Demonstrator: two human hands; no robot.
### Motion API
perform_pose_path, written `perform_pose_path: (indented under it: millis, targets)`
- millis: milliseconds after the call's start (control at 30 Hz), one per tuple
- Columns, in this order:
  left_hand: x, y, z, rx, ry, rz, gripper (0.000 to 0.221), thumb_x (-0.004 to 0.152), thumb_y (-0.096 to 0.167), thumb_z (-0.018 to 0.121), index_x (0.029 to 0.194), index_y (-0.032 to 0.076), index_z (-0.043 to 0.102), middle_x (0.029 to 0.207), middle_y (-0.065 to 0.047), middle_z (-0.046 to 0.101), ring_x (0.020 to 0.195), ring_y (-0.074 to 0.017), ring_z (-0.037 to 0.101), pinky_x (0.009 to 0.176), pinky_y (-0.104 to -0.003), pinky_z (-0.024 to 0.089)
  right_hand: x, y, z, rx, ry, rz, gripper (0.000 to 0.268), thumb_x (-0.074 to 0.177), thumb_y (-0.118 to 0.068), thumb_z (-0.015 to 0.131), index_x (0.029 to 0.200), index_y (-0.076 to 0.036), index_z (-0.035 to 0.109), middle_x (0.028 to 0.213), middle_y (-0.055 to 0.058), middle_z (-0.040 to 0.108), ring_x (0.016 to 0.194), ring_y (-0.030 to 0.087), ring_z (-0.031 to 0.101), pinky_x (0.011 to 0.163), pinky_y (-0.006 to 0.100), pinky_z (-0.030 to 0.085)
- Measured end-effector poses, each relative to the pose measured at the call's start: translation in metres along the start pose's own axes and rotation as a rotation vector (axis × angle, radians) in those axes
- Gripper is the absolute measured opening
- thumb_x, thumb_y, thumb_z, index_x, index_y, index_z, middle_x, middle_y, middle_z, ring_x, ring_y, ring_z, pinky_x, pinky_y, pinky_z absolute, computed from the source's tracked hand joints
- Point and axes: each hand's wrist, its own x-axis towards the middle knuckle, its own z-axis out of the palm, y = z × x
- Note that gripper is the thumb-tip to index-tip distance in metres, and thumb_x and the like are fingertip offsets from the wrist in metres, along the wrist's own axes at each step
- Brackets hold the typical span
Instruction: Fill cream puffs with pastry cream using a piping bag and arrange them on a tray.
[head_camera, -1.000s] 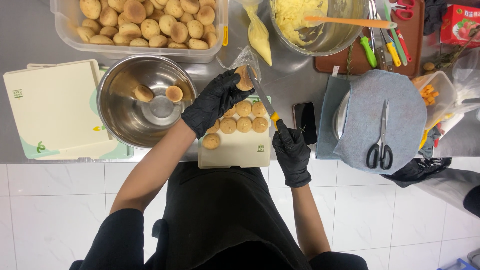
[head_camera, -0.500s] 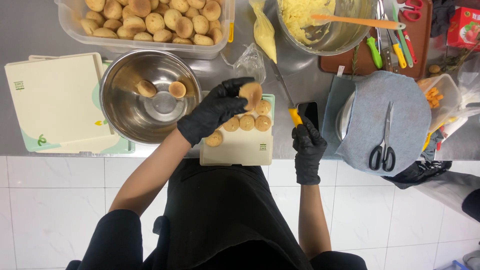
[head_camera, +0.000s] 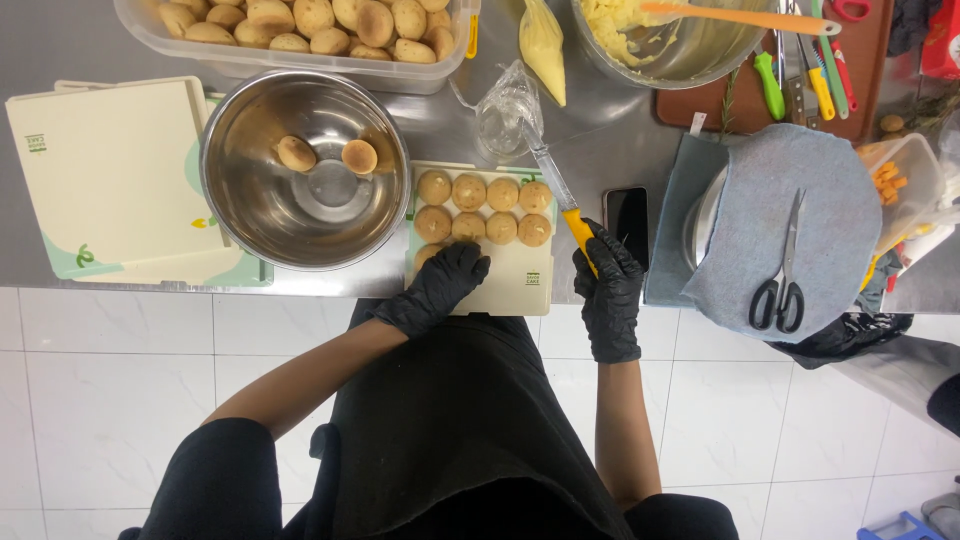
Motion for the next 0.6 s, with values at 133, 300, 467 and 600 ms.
perform_pose_path:
  millis: [133, 300, 467, 600]
  targets:
    - [-0.003, 0.001, 0.008, -0.005, 0.03, 0.011, 0.04, 0.084, 0.013, 0.063, 0.122, 0.004, 0.061, 0.113, -0.013, 0.059, 0.102, -0.0296, 0.062, 0.077, -0.039, 0.055, -0.001, 0.0, 0.001, 0.001, 0.008, 0.008, 0.033, 0.095, -0.016, 0.072, 0.126, -0.004, 0.071, 0.078, 0.005, 0.066, 0.053, 0.005, 0.048, 0.045, 0.019, 0.036]
    - [-0.011, 0.011, 0.013, 0.062, 0.017, -0.008, 0.045, 0.084, 0.013, 0.063, 0.128, 0.002, 0.06, 0.12, -0.019, 0.059, 0.104, -0.0328, 0.061, 0.08, -0.041, 0.056, -0.004, -0.003, 0.003, 0.016, 0.005, 0.019, 0.034, 0.096, -0.017, 0.071, 0.127, -0.004, 0.07, 0.077, 0.003, 0.064, 0.053, 0.005, 0.047, 0.045, 0.019, 0.036]
    - [-0.014, 0.015, 0.017, 0.148, 0.017, -0.021, 0.05, 0.083, 0.014, 0.062, 0.13, -0.002, 0.058, 0.131, -0.026, 0.058, 0.109, -0.0379, 0.062, 0.088, -0.046, 0.056, -0.005, -0.006, 0.006, 0.028, -0.023, 0.009, 0.034, 0.097, -0.017, 0.07, 0.128, -0.004, 0.069, 0.077, 0.002, 0.063, 0.053, 0.005, 0.046, 0.045, 0.019, 0.036]
    - [0.002, 0.005, -0.043, -0.014, 0.112, -0.01, 0.048, 0.085, 0.011, 0.065, 0.131, 0.001, 0.059, 0.132, -0.023, 0.059, 0.112, -0.0372, 0.063, 0.092, -0.047, 0.056, -0.003, -0.007, 0.012, 0.014, -0.032, 0.001, 0.034, 0.096, -0.017, 0.071, 0.127, -0.003, 0.07, 0.076, 0.002, 0.062, 0.053, 0.005, 0.046, 0.045, 0.019, 0.036]
